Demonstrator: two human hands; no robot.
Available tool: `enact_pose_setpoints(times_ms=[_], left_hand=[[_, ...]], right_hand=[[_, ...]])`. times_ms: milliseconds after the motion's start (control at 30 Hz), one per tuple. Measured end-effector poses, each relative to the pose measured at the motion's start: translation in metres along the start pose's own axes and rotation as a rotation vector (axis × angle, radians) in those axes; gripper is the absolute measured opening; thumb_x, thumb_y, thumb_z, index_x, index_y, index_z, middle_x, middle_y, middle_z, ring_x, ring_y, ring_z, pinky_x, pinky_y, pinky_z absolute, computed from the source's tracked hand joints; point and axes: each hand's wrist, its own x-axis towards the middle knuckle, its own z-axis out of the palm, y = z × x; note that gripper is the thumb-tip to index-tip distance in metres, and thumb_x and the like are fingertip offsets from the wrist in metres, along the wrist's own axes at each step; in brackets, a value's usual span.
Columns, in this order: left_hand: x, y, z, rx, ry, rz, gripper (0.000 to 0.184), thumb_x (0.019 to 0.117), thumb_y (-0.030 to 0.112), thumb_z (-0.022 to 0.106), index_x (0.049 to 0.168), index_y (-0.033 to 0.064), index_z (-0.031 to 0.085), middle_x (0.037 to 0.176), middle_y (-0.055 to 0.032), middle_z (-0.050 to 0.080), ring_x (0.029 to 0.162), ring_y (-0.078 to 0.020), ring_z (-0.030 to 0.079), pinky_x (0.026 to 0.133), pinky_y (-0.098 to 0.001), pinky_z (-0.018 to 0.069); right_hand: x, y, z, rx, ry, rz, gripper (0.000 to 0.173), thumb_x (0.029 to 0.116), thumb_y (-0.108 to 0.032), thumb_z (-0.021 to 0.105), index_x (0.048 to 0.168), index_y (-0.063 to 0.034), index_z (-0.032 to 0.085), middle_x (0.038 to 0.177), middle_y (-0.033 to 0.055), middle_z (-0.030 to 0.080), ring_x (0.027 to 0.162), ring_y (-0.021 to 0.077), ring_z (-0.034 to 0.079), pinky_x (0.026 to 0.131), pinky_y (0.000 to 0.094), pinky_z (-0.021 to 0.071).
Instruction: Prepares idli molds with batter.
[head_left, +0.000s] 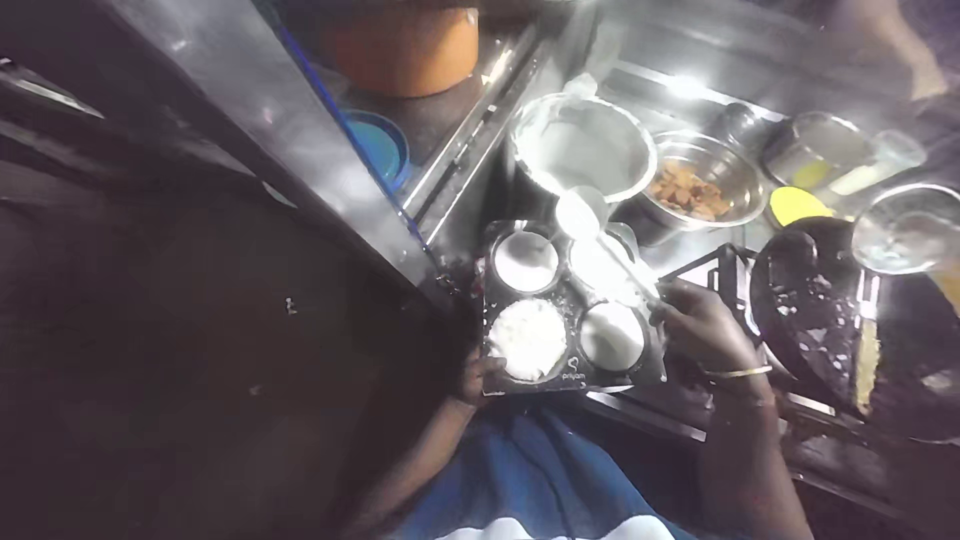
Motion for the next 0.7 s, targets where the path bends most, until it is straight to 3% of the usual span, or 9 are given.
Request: enact_pose_setpoints(times_ms=[100,133,200,267,400,467,567,633,700], left_hand=[[-0.004,-0.004,-0.005,-0.012,0.001,0.013,0.039,0.0737,0.005,0.065,0.112,0.0116,0.062,0.09,-0.0009,0.076,0.08,-0.0103,0.073,0.072,-0.0311,0.0624],[-0.005,-0.005,-0.007,0.007,0.023,0.011,0.039,0.0739,0.005,0.064,0.112,0.0108,0.061,0.089,-0.0009,0.075,0.079,-0.0103,0.073,0.071,-0.0312,0.0622],[-0.005,-0.005,-0.01,0.043,0.031,0.014,0.038,0.0757,0.007,0.063,0.113,0.0107,0.059,0.089,-0.0002,0.074,0.08,-0.01,0.073,0.072,-0.0311,0.0618],[-0.004,-0.003,-0.01,0.013,-0.007,0.024,0.03,0.077,0.007,0.064,0.106,0.0131,0.063,0.086,-0.0009,0.075,0.077,-0.0107,0.073,0.069,-0.031,0.0621],[0.0,0.0,-0.011,-0.03,-0.031,0.043,0.025,0.0765,0.007,0.065,0.1,0.016,0.065,0.083,-0.0005,0.075,0.074,-0.0105,0.073,0.067,-0.0302,0.062],[0.004,0.003,-0.01,-0.025,-0.004,0.037,0.026,0.0785,0.004,0.059,0.102,0.0148,0.063,0.083,-0.0003,0.075,0.074,-0.0107,0.073,0.067,-0.0303,0.0621],[0.012,0.009,-0.007,-0.036,-0.005,0.009,0.03,0.0779,0.002,0.056,0.104,0.0148,0.061,0.083,-0.0001,0.075,0.074,-0.0112,0.074,0.067,-0.0309,0.062],[0.02,0.012,-0.009,-0.04,-0.044,0.016,0.029,0.077,0.004,0.06,0.103,0.0157,0.065,0.085,-0.0004,0.076,0.076,-0.0109,0.074,0.069,-0.0309,0.0623],[0.027,0.012,-0.013,-0.023,-0.047,0.02,0.027,0.0768,0.006,0.063,0.101,0.0171,0.066,0.083,0.001,0.075,0.074,-0.0093,0.073,0.067,-0.0291,0.062]], right_hand=[[-0.016,0.004,0.002,-0.375,0.185,0.093,0.032,0.0994,-0.026,0.065,0.128,-0.011,0.071,0.101,0.0141,0.075,0.089,0.0295,0.071,0.084,0.055,0.0554],[-0.02,0.009,0.007,-0.451,0.236,0.138,0.032,0.0999,-0.03,0.063,0.128,-0.0164,0.072,0.105,0.0169,0.075,0.096,0.0368,0.071,0.086,0.0629,0.0532],[-0.029,0.023,0.015,-0.498,0.338,0.138,0.031,0.0998,-0.033,0.061,0.124,-0.0197,0.075,0.106,0.0178,0.075,0.098,0.0418,0.071,0.084,0.068,0.0519],[-0.047,0.037,0.017,-0.41,0.42,0.042,0.031,0.0993,-0.028,0.063,0.122,-0.012,0.075,0.102,0.019,0.076,0.091,0.0401,0.072,0.081,0.0659,0.0538],[-0.101,0.061,0.024,-0.32,0.556,-0.195,0.027,0.0975,-0.023,0.066,0.112,-0.0026,0.077,0.091,0.0161,0.077,0.076,0.0253,0.075,0.071,0.0486,0.0604],[-0.127,0.071,0.029,-0.468,0.552,-0.206,0.026,0.0986,-0.023,0.063,0.109,-0.0047,0.079,0.093,0.0153,0.077,0.081,0.0287,0.076,0.073,0.0503,0.0615],[-0.139,0.078,0.033,-0.642,0.576,-0.213,0.028,0.0972,-0.023,0.059,0.105,-0.0083,0.081,0.091,0.0155,0.078,0.078,0.0355,0.076,0.066,0.0556,0.0588],[-0.122,0.071,0.027,-0.427,0.584,-0.238,0.028,0.0988,-0.023,0.061,0.108,-0.0035,0.079,0.092,0.0118,0.078,0.08,0.0211,0.076,0.074,0.0406,0.0622],[-0.081,0.044,0.006,-0.165,0.536,-0.245,0.027,0.0966,-0.016,0.062,0.113,0.0015,0.074,0.093,0.0089,0.076,0.077,0.0075,0.071,0.073,0.0285,0.0612]])
